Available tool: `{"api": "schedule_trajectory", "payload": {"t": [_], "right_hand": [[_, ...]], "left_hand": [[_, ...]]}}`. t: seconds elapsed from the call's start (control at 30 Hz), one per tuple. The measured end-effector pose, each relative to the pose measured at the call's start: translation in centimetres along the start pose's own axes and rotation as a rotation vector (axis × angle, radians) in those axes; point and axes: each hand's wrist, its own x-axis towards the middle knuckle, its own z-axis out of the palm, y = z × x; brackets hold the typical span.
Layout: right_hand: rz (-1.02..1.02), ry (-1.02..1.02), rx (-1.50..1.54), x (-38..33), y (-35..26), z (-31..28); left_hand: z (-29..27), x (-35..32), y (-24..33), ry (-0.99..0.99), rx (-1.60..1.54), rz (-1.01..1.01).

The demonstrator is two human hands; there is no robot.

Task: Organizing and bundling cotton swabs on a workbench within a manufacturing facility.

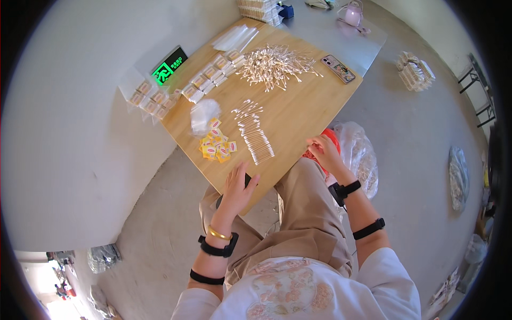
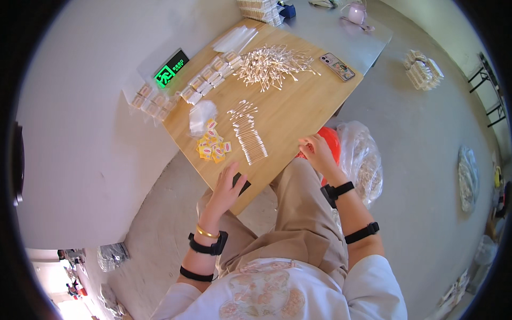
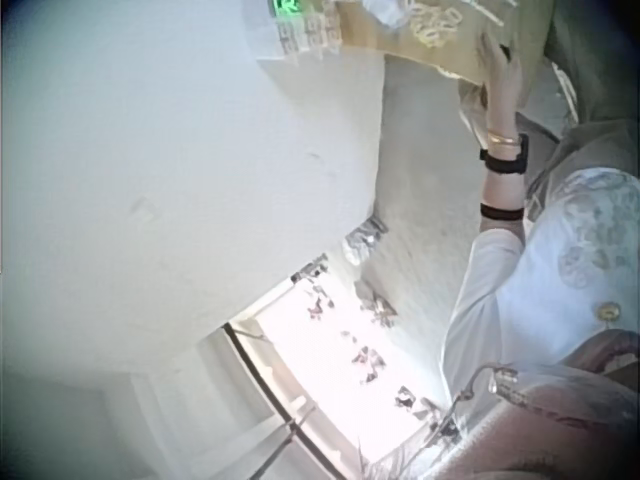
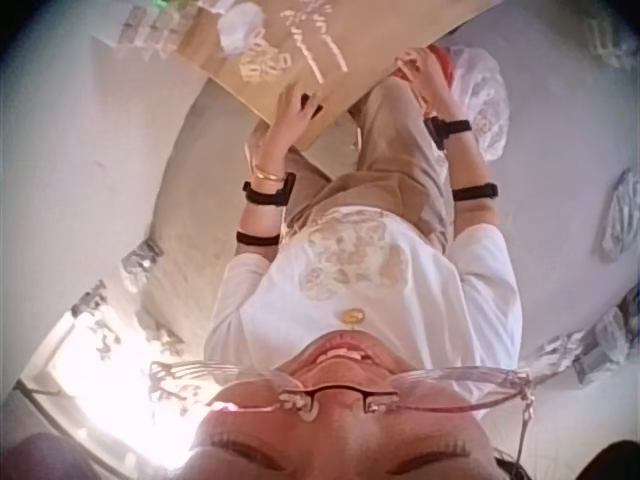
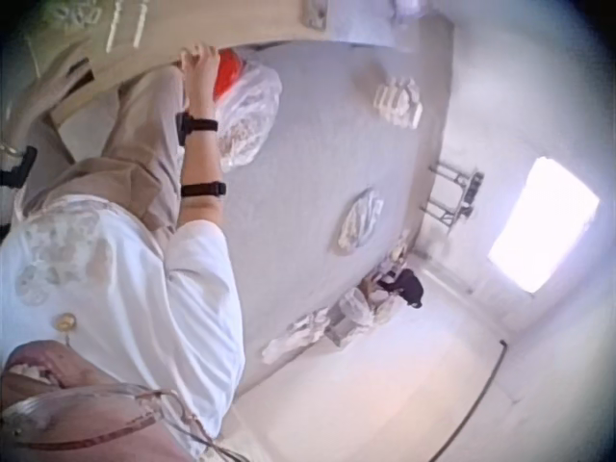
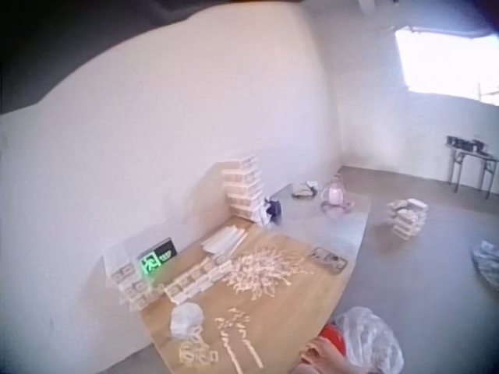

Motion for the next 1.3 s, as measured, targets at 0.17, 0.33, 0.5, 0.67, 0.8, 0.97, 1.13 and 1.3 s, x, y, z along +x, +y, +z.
{"api": "schedule_trajectory", "payload": {"t": [0.17,0.33,0.5,0.67,0.8,0.97,1.13,1.3], "right_hand": [[0.101,0.035,0.615,7.9,-2.1,5.8],[0.024,0.035,0.508,14.5,-3.2,10.5],[0.042,-0.023,0.486,18.8,-2.9,13.2],[-0.251,-0.042,0.317,20.8,-1.9,15.2],[-0.297,-0.098,0.384,20.0,-3.1,17.6],[-0.233,-0.025,0.512,20.3,-1.9,16.7],[-0.153,0.079,0.359,19.2,0.6,10.1],[0.044,0.002,0.348,14.6,-1.0,6.4]], "left_hand": [[2.3,8.4,-2.5,0.215,-0.305,-0.029],[2.2,15.8,-4.6,0.403,-0.541,-0.083],[3.6,20.0,-6.9,0.429,-0.672,-0.154],[5.3,21.7,-7.7,0.424,-0.556,-0.05],[5.9,22.1,-7.3,0.396,-0.563,0.015],[5.4,22.9,-7.4,0.496,-0.649,0.061],[3.5,23.3,-7.8,0.41,-0.157,0.07],[4.2,23.4,-8.3,0.1,0.546,-0.047]]}}
